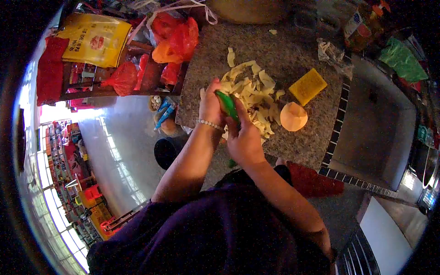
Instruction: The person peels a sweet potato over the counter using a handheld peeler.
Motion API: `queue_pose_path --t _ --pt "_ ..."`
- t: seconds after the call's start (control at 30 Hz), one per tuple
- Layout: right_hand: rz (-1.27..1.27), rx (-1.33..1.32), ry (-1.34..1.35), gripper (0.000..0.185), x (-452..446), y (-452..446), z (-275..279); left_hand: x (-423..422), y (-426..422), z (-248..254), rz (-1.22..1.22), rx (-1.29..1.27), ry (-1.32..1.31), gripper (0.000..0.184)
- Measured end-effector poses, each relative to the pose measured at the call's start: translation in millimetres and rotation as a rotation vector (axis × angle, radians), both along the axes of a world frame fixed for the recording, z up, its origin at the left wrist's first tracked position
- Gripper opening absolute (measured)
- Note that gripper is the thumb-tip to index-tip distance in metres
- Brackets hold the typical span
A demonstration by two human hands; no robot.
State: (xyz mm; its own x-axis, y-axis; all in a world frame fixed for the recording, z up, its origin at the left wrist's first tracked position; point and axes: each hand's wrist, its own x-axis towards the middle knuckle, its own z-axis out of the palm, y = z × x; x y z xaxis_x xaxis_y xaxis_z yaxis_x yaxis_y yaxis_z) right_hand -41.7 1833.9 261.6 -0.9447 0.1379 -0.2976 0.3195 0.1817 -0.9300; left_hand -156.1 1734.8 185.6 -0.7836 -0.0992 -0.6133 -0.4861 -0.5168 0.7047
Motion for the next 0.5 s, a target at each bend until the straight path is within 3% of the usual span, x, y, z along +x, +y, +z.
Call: queue_pose_path --t 0.03,0.07,0.1,0.13,0.2,0.23,0.3,0.33,0.4,0.5 --pt "0.058 0.034 -0.102 0.047 2 5 8 -7 -9 -17 0.019 -0.057 -0.017 0.026" --pt "0.112 0.066 -0.208 0.048 6 7 14 -13 -10 3 0.036 -0.116 -0.038 0.025" --pt "0.104 0.057 -0.071 0.048 18 4 4 -18 -13 15 0.052 -0.170 -0.058 0.024" --pt "0.095 0.051 0.062 0.048 33 -4 -14 -34 -20 11 0.113 0.116 -0.099 0.021" --pt "0.061 0.103 0.191 0.044 47 -9 -29 -51 -12 57 -0.069 0.013 -0.113 0.018" --pt "0.048 0.037 0.101 0.045 45 1 -25 -59 -15 69 -0.214 -0.006 -0.092 0.020" --pt "0.024 -0.095 -0.070 0.045 28 37 -6 -62 -25 79 -0.258 -0.008 -0.016 0.025" --pt "0.029 -0.319 -0.295 0.044 23 51 6 -63 -26 83 -0.294 -0.006 0.017 0.027" --pt "0.076 -0.221 -0.101 0.044 18 56 -2 -51 -24 88 -0.313 0.048 0.003 0.031" --pt "0.105 -0.226 -0.049 0.044 8 54 4 -35 -23 82 -0.351 0.148 -0.029 0.033"
